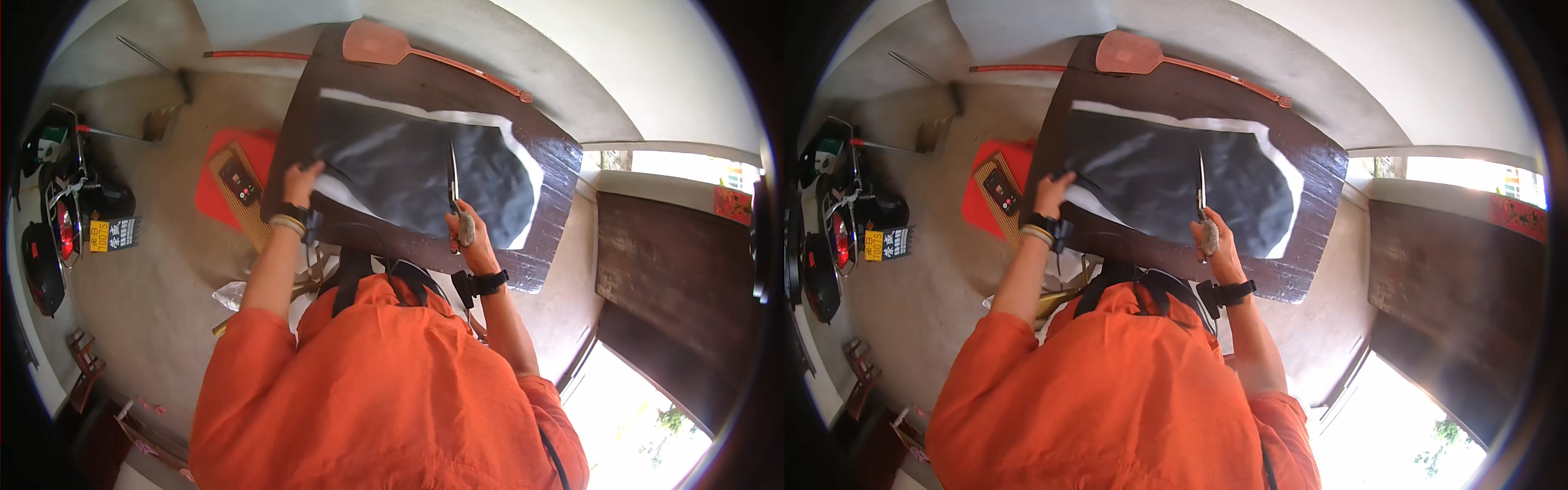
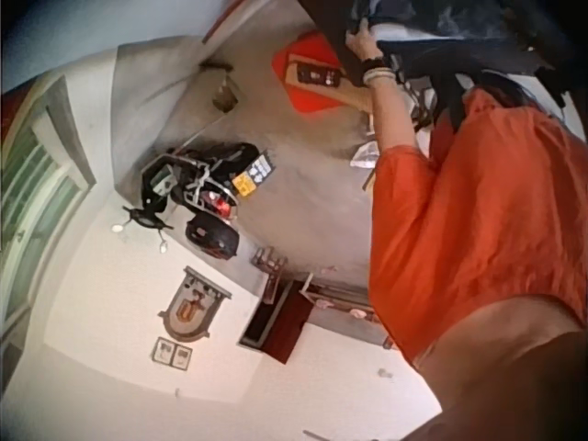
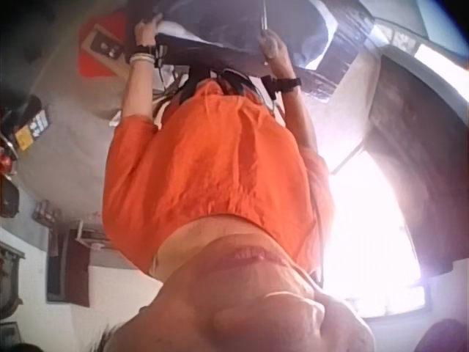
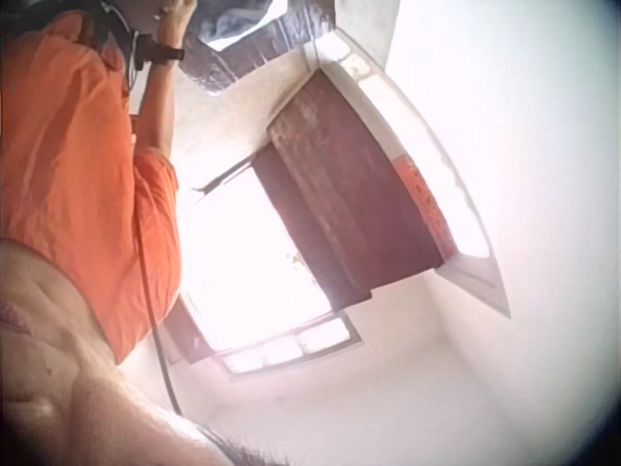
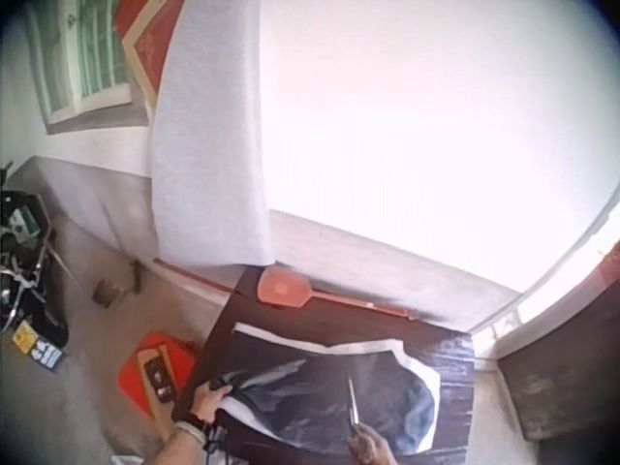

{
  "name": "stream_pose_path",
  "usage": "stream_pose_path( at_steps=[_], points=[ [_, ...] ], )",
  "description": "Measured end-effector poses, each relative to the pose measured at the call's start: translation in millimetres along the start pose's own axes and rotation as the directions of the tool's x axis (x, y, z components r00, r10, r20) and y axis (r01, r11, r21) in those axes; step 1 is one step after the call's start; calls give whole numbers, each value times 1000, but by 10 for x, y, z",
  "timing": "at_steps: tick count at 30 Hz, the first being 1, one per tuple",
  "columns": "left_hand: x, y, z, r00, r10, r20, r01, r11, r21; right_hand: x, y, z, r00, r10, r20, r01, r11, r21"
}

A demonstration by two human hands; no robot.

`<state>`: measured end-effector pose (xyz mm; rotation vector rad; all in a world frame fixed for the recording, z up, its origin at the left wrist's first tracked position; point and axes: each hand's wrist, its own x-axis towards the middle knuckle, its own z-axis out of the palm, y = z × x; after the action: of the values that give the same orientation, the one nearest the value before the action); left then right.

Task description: The person cuts a dark gray piece of fabric with scissors while it is laid over a white padding material on a table.

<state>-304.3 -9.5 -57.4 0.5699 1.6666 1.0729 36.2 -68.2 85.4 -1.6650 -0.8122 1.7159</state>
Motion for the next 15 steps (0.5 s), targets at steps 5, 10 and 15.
stream_pose_path(
  at_steps=[5, 10, 15],
  points=[
    [285, 576, -366, 947, 227, -227, -213, 973, 86, -6, 22, -211, 1000, -12, -5, 11, 998, -62],
    [-95, 722, -8, 705, 708, -47, -293, 350, 890, -42, 164, -548, 1000, -15, -26, 14, 999, -29],
    [-694, 529, 746, 670, 649, 361, -537, 88, 839, -145, 264, -796, 986, 1, -164, -11, 998, -56]
  ],
)
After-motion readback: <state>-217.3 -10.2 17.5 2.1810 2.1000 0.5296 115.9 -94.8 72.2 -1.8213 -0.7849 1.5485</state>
